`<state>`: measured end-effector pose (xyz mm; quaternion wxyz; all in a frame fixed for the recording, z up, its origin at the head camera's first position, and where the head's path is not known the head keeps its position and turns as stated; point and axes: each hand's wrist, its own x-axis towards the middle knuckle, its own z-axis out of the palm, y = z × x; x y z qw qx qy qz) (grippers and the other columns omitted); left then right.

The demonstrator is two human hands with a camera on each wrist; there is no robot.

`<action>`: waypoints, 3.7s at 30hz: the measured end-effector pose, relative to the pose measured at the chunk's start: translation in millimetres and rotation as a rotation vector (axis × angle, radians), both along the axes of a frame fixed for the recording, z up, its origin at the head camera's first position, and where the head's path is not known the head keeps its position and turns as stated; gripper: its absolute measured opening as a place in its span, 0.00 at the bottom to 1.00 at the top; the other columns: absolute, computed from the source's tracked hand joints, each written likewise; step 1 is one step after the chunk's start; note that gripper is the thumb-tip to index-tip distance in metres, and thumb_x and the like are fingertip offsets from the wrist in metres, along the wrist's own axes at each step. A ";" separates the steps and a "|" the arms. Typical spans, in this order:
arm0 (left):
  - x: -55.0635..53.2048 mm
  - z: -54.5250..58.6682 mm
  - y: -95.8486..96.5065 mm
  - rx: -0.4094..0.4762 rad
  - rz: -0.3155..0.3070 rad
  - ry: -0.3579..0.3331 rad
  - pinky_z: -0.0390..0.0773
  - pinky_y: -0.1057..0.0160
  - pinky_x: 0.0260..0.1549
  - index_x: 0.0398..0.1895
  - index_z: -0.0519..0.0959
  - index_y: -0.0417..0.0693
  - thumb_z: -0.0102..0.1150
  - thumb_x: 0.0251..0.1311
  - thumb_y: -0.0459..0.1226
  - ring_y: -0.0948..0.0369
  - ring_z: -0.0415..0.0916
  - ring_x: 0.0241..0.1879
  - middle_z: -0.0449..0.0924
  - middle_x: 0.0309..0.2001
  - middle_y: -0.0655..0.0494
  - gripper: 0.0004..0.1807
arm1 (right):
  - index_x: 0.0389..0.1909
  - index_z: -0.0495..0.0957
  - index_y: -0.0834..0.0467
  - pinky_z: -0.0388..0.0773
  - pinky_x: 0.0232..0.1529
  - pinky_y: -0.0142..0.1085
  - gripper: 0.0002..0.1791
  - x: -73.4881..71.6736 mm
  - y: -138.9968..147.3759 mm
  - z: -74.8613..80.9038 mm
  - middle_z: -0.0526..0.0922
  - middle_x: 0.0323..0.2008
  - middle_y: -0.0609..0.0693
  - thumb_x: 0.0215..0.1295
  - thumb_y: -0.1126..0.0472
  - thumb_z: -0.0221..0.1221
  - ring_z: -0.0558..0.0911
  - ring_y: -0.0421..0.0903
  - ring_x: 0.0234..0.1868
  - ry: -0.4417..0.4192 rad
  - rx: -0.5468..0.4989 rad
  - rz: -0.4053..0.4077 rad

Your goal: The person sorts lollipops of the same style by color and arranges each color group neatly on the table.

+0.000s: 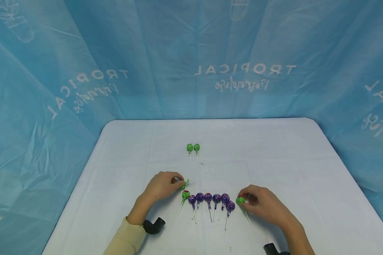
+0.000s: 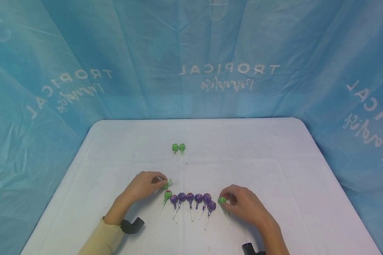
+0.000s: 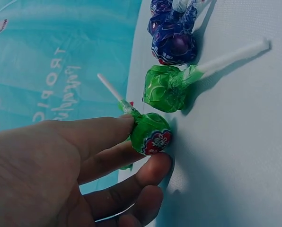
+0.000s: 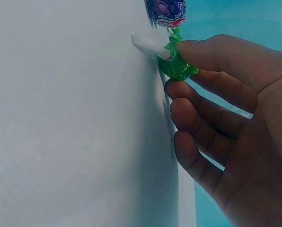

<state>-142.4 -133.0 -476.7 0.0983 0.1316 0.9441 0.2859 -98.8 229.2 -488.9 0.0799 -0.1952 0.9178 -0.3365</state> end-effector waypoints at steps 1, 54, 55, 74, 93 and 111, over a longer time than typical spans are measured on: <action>0.2 0.1 -0.3 0.003 -0.004 0.002 0.73 0.59 0.29 0.41 0.84 0.58 0.59 0.63 0.51 0.66 0.73 0.27 0.79 0.30 0.66 0.11 | 0.40 0.82 0.46 0.74 0.32 0.32 0.12 0.0 -0.3 0.1 0.79 0.32 0.33 0.55 0.59 0.69 0.74 0.34 0.29 0.000 0.000 -0.001; -12.5 -0.4 -22.3 0.221 -0.032 -0.057 0.72 0.58 0.37 0.45 0.81 0.50 0.63 0.61 0.36 0.63 0.72 0.34 0.78 0.37 0.62 0.09 | 0.41 0.81 0.48 0.74 0.31 0.32 0.12 -6.8 -2.7 2.4 0.78 0.32 0.34 0.56 0.58 0.69 0.74 0.33 0.29 0.012 0.036 0.032; -12.6 0.0 -22.2 0.221 -0.029 -0.054 0.72 0.57 0.37 0.44 0.81 0.50 0.63 0.61 0.36 0.63 0.72 0.34 0.78 0.37 0.62 0.09 | 0.41 0.81 0.48 0.74 0.31 0.32 0.12 -6.8 -2.8 2.3 0.78 0.32 0.34 0.55 0.58 0.69 0.74 0.33 0.29 0.013 0.039 0.030; -51.2 5.7 -14.8 0.162 0.076 0.046 0.73 0.59 0.35 0.47 0.81 0.49 0.64 0.61 0.36 0.62 0.72 0.35 0.78 0.41 0.59 0.11 | 0.40 0.81 0.47 0.74 0.31 0.32 0.11 -5.9 -3.4 2.0 0.78 0.31 0.34 0.55 0.59 0.69 0.74 0.33 0.29 0.021 0.035 0.019; -93.3 1.1 -3.7 0.086 0.104 0.118 0.73 0.57 0.36 0.49 0.80 0.49 0.61 0.63 0.36 0.59 0.73 0.38 0.76 0.44 0.55 0.11 | 0.40 0.81 0.47 0.74 0.32 0.32 0.12 -5.0 -2.2 3.0 0.78 0.32 0.34 0.55 0.58 0.69 0.75 0.33 0.29 0.018 0.039 0.012; -113.9 -7.8 6.0 0.034 0.103 0.154 0.74 0.58 0.35 0.50 0.80 0.48 0.62 0.63 0.36 0.59 0.73 0.37 0.76 0.44 0.54 0.12 | 0.40 0.81 0.46 0.74 0.31 0.32 0.12 -3.8 -2.7 1.1 0.78 0.32 0.33 0.55 0.57 0.69 0.74 0.33 0.29 0.004 0.030 -0.004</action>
